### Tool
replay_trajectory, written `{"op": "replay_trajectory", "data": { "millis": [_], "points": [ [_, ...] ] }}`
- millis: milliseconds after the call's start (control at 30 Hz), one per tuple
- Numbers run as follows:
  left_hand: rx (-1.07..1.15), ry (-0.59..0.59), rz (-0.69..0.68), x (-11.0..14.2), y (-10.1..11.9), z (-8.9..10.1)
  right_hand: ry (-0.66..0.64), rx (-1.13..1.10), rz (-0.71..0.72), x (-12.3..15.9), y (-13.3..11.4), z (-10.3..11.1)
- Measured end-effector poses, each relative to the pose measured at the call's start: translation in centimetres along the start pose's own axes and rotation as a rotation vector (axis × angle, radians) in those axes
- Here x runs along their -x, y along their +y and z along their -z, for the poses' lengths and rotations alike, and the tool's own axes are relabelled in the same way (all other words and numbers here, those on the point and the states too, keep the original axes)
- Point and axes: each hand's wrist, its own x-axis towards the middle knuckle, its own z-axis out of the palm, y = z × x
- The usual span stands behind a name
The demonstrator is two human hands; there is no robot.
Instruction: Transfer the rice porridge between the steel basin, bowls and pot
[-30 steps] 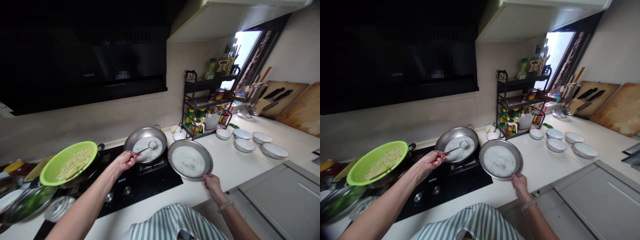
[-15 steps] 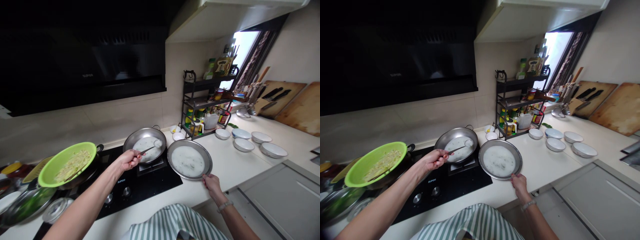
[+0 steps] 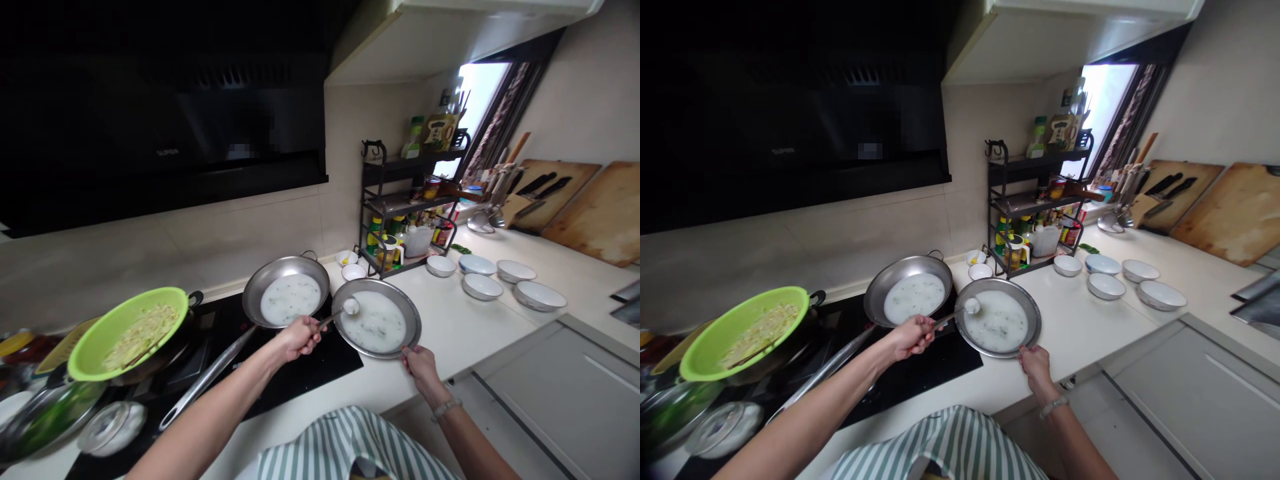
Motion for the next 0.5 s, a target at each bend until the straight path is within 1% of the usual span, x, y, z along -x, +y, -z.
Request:
{"op": "replay_trajectory", "data": {
  "millis": [67, 100, 167, 233, 267, 333, 433, 500],
  "points": [
    [-0.208, 0.064, -0.071, -1.1, -1.7, -1.0, 0.003, 0.001, -0.002, 0.0, 0.0, 0.0],
    [-0.344, 0.117, -0.144, -1.6, -2.5, -1.3, 0.004, 0.002, -0.003, 0.0, 0.0, 0.0],
    [-0.613, 0.187, -0.349, -2.2, -3.8, -1.6, 0.004, 0.003, -0.005, -0.1, 0.1, -0.1],
    [-0.776, 0.201, -0.515, -2.4, -4.7, -1.5, 0.001, 0.004, -0.004, -0.1, 0.1, 0.0],
    [-0.798, 0.193, -0.554, -2.3, -5.1, -1.4, -0.001, 0.004, -0.004, -0.1, 0.1, 0.0],
    [-0.746, 0.168, -0.569, -2.2, -5.5, -1.1, -0.002, 0.007, -0.003, 0.0, 0.1, 0.0],
    [-0.572, 0.138, -0.569, -1.9, -5.7, -1.1, -0.007, 0.008, 0.002, 0.0, 0.0, 0.1],
    [-0.449, 0.110, -0.524, -1.7, -5.3, -1.3, -0.012, 0.009, 0.004, 0.1, 0.0, 0.2]
  ]
}}
